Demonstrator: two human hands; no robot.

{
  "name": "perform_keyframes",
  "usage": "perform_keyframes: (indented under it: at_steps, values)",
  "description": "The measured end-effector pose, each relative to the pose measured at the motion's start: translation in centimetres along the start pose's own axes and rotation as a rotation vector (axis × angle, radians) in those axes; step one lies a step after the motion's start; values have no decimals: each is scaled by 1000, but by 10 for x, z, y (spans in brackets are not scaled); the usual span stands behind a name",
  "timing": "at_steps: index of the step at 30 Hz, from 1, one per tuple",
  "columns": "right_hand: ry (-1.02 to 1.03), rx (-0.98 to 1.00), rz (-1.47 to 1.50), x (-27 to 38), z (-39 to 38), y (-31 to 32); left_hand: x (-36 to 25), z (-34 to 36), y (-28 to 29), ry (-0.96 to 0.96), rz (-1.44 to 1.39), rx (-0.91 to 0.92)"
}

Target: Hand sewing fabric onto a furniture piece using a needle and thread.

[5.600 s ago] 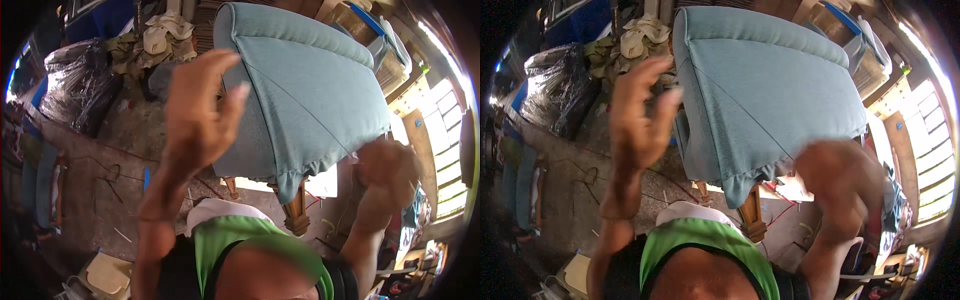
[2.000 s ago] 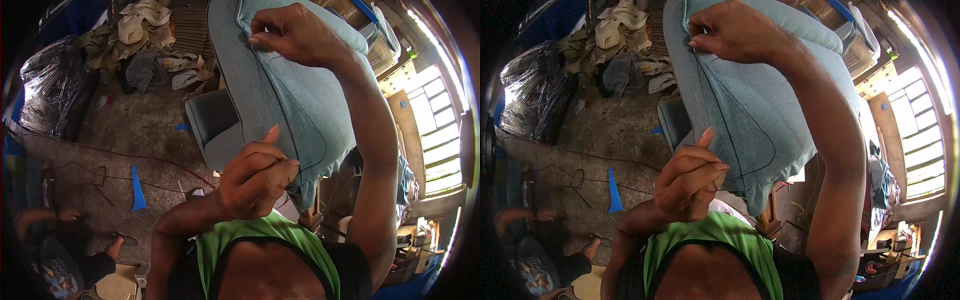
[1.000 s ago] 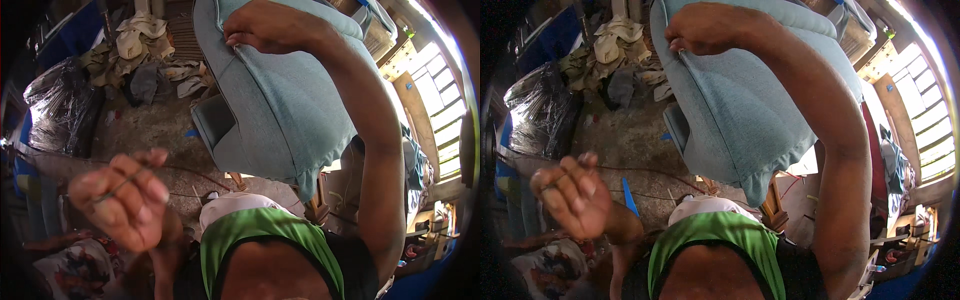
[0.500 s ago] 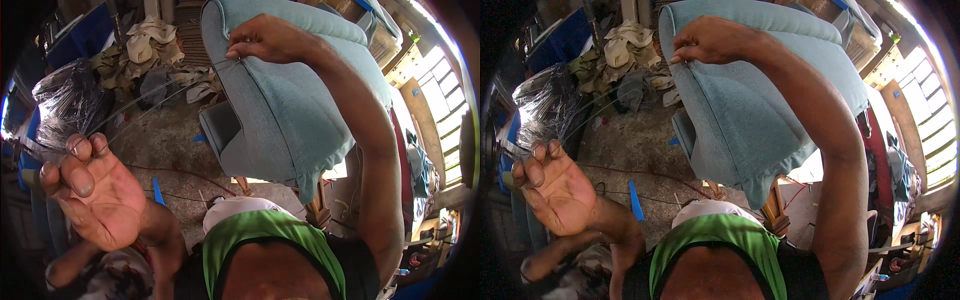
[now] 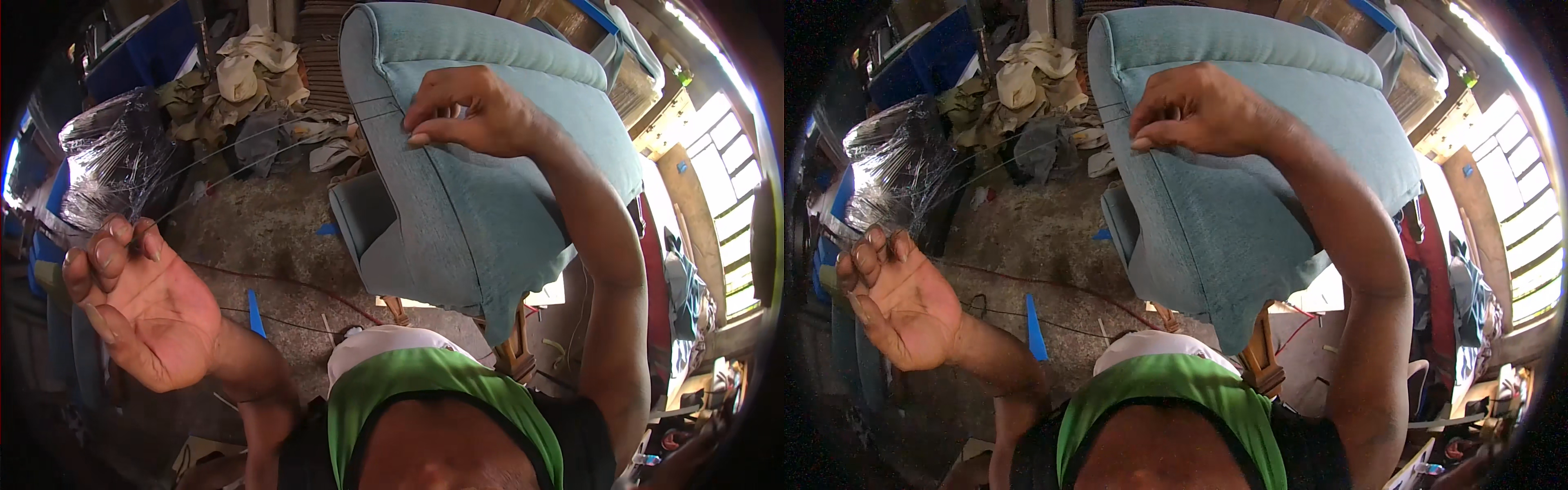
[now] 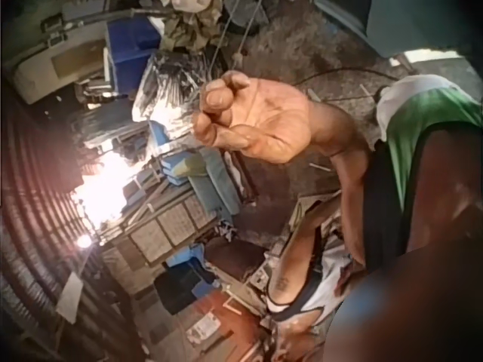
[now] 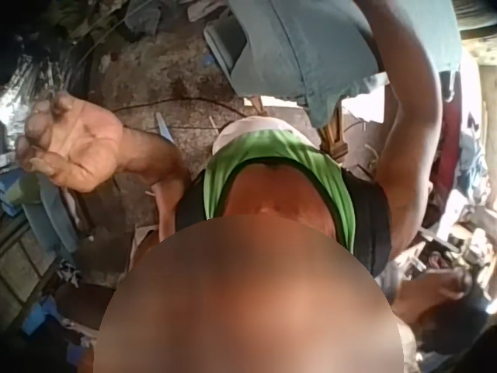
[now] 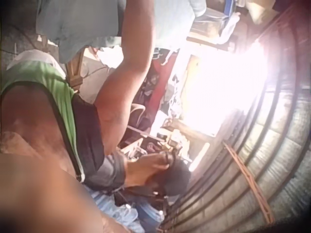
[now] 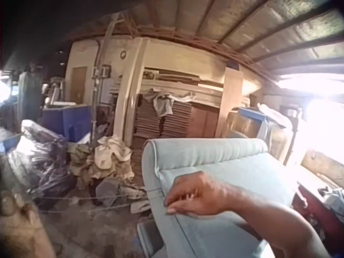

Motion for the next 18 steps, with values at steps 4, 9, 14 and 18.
perform_keyframes:
  at_steps: [4, 9, 14, 18]
  values:
    - [218, -130, -233, 10, -1, -9, 2, -3, -1, -15, -8, -31]
    - [-157, -107, 68, 8, -1, -9, 26, -5, -2, 13, -18, 3]
    - [-131, -129, 241, 32, -38, 3, 55, -10, -51, 80, 198, -55]
    - [97, -212, 374, 74, -55, 16, 67, -12, -55, 79, 29, -188]
Point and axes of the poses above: each hand's wrist, its own z-axis towards the middle knuckle, its own y-axis out of the back of the hand, x = y × z, the point moved 5 cm from there along z, towards the middle knuckle, and after that the axes turned 9 degrees about z, right-handed, at the moved point
